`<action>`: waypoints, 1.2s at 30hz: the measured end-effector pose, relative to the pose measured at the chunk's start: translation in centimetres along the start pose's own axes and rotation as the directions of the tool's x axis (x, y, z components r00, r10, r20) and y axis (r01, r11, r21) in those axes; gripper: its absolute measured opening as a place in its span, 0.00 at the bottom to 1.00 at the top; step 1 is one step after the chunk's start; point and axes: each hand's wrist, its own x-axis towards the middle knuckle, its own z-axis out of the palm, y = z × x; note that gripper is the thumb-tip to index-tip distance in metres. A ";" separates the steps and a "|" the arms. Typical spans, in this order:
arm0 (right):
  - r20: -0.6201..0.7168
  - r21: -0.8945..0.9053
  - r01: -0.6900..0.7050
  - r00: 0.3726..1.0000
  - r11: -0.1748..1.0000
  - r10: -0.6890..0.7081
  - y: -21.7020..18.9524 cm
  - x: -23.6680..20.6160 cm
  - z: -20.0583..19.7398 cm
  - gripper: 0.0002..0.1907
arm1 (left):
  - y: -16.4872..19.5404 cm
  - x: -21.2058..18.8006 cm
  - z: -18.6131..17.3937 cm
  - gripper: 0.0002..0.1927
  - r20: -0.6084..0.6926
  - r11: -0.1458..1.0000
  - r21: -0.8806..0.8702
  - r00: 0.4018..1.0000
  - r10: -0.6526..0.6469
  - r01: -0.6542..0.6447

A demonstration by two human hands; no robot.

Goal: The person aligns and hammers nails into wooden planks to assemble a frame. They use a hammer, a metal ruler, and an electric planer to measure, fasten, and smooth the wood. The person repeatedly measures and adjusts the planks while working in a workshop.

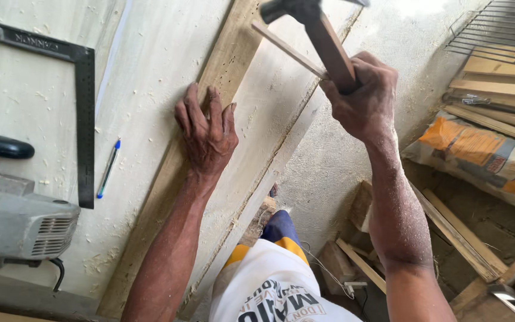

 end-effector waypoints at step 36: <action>-0.238 -0.171 0.260 0.925 0.950 -0.296 -0.5 1.6 1.8 0.29 | 0.7 0.6 -0.1 0.25 0.016 0.998 0.065 1.000 -0.009 0.008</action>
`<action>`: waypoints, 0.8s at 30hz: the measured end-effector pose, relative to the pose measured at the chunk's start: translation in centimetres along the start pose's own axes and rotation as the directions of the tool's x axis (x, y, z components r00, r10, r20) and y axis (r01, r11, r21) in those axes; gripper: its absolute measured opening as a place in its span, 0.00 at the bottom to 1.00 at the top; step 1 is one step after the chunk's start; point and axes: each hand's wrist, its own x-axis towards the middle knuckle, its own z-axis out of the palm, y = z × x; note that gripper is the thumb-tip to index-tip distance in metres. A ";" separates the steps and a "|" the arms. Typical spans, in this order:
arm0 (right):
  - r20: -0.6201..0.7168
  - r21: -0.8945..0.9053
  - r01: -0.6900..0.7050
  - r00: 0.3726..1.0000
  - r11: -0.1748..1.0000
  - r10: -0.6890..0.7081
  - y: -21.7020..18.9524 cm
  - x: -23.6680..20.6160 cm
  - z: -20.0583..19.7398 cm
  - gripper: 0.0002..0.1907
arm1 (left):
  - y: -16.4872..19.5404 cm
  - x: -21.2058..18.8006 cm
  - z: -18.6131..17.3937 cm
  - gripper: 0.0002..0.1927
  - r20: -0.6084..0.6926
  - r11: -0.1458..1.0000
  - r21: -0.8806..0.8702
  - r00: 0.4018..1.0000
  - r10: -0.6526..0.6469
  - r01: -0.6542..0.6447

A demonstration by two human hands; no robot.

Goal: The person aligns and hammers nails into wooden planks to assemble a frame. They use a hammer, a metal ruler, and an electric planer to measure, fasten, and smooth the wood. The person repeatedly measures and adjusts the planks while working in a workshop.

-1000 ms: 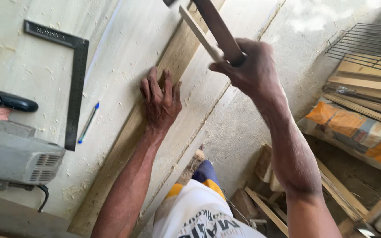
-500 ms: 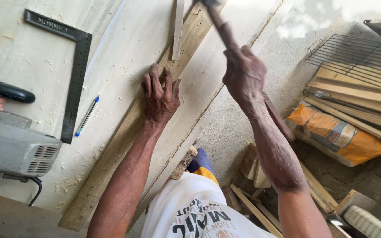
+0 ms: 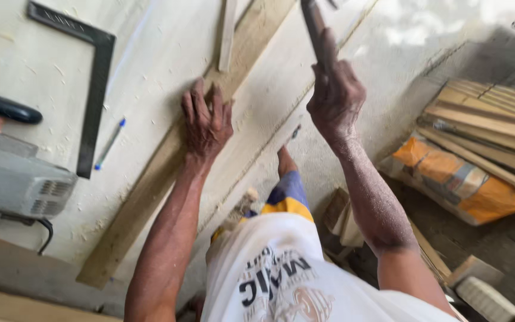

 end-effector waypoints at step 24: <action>0.312 0.655 -0.452 0.891 0.605 0.329 -0.4 -5.0 -1.8 0.14 | 15.5 6.7 1.2 0.12 0.439 -0.182 -0.874 0.572 -0.693 0.450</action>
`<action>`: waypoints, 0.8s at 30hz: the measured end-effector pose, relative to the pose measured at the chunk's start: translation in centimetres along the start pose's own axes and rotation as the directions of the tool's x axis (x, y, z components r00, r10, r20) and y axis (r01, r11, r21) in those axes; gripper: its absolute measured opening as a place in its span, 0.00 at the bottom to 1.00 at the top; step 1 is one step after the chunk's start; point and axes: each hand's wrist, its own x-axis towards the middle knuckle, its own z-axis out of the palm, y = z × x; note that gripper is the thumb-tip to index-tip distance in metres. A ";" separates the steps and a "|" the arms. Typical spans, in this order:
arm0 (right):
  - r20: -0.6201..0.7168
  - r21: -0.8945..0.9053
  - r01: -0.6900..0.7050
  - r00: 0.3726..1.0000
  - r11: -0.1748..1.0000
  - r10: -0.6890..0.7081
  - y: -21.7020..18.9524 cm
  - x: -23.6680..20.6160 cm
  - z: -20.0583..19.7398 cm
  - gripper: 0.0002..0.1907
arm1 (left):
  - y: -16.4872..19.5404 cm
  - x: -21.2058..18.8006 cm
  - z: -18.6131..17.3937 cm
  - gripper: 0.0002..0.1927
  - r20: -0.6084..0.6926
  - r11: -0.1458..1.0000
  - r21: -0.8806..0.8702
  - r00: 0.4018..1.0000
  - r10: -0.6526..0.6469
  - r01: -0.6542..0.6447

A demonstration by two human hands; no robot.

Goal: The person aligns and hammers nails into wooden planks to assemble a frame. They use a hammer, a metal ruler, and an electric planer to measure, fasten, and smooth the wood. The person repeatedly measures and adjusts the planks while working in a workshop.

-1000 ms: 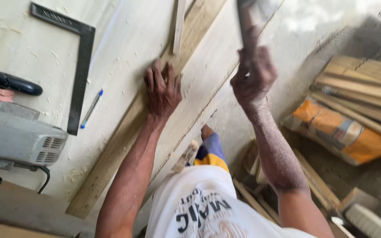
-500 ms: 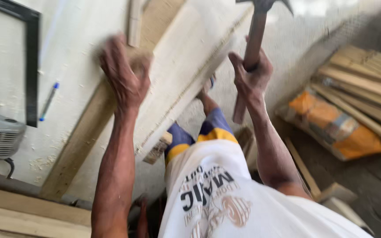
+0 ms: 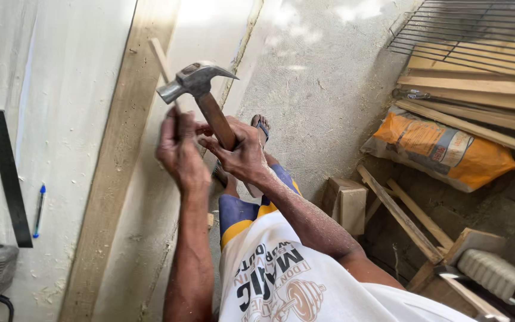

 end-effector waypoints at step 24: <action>-0.140 -0.833 0.188 0.838 0.521 -0.527 12.7 37.7 -38.0 0.07 | 3.5 16.4 28.6 0.13 0.492 0.521 0.573 0.774 0.399 -0.632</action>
